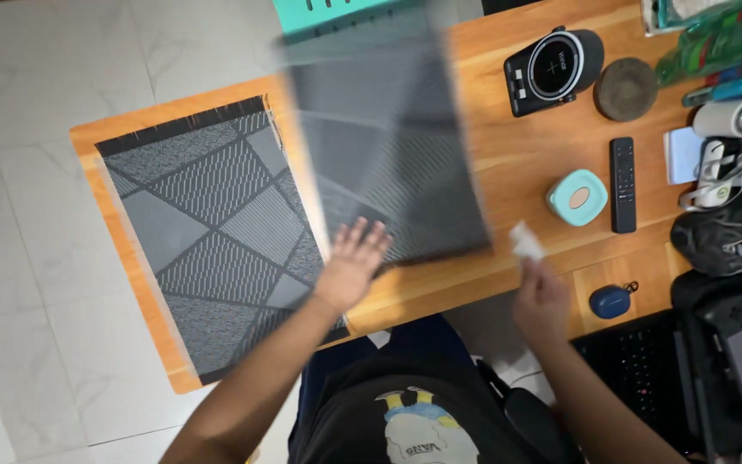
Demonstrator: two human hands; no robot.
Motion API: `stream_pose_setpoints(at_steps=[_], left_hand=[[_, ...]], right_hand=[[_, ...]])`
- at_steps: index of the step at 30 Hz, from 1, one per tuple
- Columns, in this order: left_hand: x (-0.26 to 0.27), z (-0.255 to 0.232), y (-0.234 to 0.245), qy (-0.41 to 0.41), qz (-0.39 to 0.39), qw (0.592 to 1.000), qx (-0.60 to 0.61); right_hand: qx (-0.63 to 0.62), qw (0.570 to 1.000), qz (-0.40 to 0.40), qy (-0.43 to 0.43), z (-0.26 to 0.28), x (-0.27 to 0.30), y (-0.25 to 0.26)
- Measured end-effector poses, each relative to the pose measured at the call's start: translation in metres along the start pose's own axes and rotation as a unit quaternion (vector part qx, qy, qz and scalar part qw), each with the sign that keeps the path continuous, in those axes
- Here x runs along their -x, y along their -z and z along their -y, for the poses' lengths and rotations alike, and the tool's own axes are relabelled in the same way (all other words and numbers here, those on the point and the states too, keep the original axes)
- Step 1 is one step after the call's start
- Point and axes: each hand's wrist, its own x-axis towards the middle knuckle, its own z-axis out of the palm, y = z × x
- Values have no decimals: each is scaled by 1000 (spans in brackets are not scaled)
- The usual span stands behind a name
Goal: Cleaning a desk by wiping objects and organizing items.
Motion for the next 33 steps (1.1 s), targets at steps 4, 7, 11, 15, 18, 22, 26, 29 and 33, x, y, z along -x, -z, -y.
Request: stream_pose_setpoints(at_steps=[4, 7, 11, 15, 18, 22, 26, 29, 33], left_hand=[[-10, -55, 22, -51, 107, 993, 4], [-17, -82, 62, -16, 218, 973, 68], [-26, -72, 90, 92, 252, 958, 99], [-13, -47, 31, 119, 162, 973, -116], [-46, -57, 82, 151, 338, 927, -59], [-74, -29, 92, 239, 307, 921, -22], [-90, -9, 113, 282, 279, 918, -9], [-88, -10, 107, 284, 290, 914, -1], [-83, -15, 108, 240, 313, 919, -13]], right_hand=[[5, 997, -65, 45, 60, -41, 11], [-50, 949, -32, 311, 70, -69, -22], [95, 894, 23, 438, 64, -51, -93], [244, 821, 248, 453, 36, 11, -117], [195, 724, 345, 565, 63, -52, -105], [180, 659, 307, 662, 115, -133, -114], [139, 787, 211, 563, 149, -131, -113], [200, 839, 147, 484, 102, -77, -117], [207, 809, 154, 528, 43, -73, -107]])
